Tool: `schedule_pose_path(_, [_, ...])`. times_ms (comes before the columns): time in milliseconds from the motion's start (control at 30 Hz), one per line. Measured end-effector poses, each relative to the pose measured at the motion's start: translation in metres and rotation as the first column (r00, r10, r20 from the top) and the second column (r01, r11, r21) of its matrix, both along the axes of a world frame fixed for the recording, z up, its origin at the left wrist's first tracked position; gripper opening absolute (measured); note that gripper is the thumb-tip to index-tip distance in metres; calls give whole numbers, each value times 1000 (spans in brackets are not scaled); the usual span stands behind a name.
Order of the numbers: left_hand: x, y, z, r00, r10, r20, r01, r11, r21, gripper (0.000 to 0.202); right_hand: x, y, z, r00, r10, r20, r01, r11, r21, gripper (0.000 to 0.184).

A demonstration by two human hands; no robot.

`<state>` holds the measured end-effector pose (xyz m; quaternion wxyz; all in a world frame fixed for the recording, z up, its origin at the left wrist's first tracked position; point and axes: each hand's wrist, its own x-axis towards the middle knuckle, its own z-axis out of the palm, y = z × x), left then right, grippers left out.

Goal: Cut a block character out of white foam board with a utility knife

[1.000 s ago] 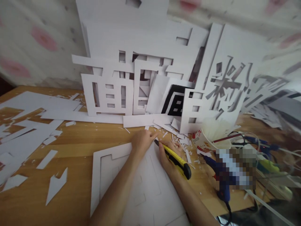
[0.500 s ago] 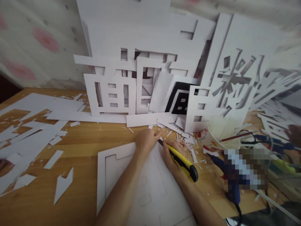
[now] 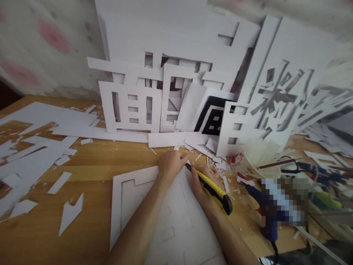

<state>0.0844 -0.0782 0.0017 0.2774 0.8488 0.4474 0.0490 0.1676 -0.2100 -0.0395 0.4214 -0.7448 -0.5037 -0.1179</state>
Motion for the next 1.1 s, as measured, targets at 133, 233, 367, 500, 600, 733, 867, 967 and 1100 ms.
schedule_pose_path(133, [1,2,-1,1000,-4,-11,4,1000,6,60,0,0,2,1000,15,21,-16,1000,23,14])
schedule_pose_path(233, [2,4,-3,1000,-18,-21,18,1000,3,61,2,0,-1,996,67,55,-70,996,62,9])
schedule_pose_path(367, [1,5,-5,999,-38,-30,38,999,-2,62,3,1,-5,998,62,29,-64,996,56,12])
schedule_pose_path(500, [1,5,-3,998,-43,-42,42,999,-10,63,4,-1,-5,995,96,39,-98,994,50,9])
schedule_pose_path(600, [1,4,0,997,-46,-56,45,999,-17,64,6,-2,-4,991,112,67,-113,994,11,6])
schedule_pose_path(733, [1,4,1,997,-42,-57,41,999,-15,64,6,-4,-2,988,99,122,-105,993,50,8])
schedule_pose_path(867, [1,4,0,998,-38,-58,38,999,-2,64,5,-8,2,988,128,85,-129,992,5,7])
schedule_pose_path(967, [1,4,-2,998,-31,-57,32,999,9,66,4,-11,3,989,120,89,-120,993,-12,6])
schedule_pose_path(1100, [2,5,-4,998,-40,-54,40,999,13,66,3,-12,3,989,99,111,-102,995,18,8])
